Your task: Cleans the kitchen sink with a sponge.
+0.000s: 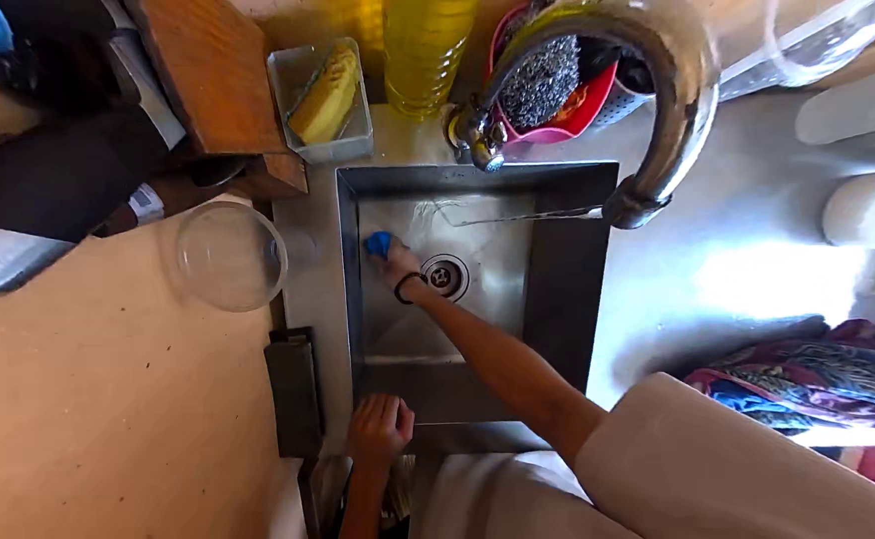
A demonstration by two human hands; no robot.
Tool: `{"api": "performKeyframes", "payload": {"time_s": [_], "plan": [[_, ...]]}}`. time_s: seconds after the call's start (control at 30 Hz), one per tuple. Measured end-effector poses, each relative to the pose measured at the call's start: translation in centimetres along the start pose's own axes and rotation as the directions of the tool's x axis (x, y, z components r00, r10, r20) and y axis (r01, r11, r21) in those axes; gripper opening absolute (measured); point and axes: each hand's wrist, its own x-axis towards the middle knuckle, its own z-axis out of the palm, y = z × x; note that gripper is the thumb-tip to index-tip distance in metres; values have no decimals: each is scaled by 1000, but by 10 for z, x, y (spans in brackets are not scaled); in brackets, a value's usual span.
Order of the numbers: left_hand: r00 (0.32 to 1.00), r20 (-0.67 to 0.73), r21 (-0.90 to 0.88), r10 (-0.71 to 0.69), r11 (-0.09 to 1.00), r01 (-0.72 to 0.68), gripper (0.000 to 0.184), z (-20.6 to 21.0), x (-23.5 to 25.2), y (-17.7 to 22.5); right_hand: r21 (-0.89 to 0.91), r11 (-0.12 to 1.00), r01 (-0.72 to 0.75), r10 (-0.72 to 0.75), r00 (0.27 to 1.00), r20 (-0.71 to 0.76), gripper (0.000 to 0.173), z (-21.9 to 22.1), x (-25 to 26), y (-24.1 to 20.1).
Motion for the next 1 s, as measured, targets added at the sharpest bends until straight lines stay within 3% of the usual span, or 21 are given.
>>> {"api": "performKeyframes", "payload": {"time_s": [0.07,0.13,0.2,0.3,0.4,0.47,0.6,0.67,0.73,0.8,0.83,0.87,0.93,1.0], "plan": [[1000,-9,-2,-2,1000,2,29,1,-2,0,250,968,33,-14,997,-81,59,4,16,-1],[1000,-15,-5,-4,1000,4,28,2,-3,-2,377,922,86,-21,985,-174,56,9,36,-18],[1000,-9,-6,-10,1000,10,28,4,-3,-2,378,926,-1,32,997,-75,57,11,40,-22],[1000,-2,-6,-18,1000,18,28,2,-3,-1,253,963,-90,72,994,78,54,2,31,-22],[1000,-14,2,3,1000,-3,28,2,-1,-1,152,983,104,-89,991,-100,54,-8,25,-24],[1000,-12,5,2,1000,-2,27,2,-1,-1,94,983,156,-136,973,-189,55,-5,29,-27],[1000,-18,-3,-11,1000,11,26,4,-3,0,-49,999,13,-13,1000,3,49,-22,38,-44],[1000,-23,-1,-13,1000,13,26,3,-3,0,-303,945,124,-114,992,49,43,-38,25,-48],[999,-34,-4,-4,1000,4,26,3,-1,-1,-488,793,365,-421,907,-7,36,-49,14,-31],[999,-37,-5,-8,1000,8,25,4,-2,0,-584,569,579,-771,622,-136,21,-45,30,0],[999,-40,-5,-7,1000,7,26,5,-2,-1,-600,517,611,-826,539,-163,18,-41,42,6],[999,-39,-10,-8,1000,8,26,5,-3,-2,-600,528,601,-818,551,-166,20,-36,49,8],[999,-33,-10,-13,1000,13,26,5,-2,-1,-575,670,469,-616,784,-77,31,-28,54,-2],[999,-32,-6,-13,1000,13,26,5,-3,-1,-561,758,331,-412,911,-20,40,-26,50,-19]]}}
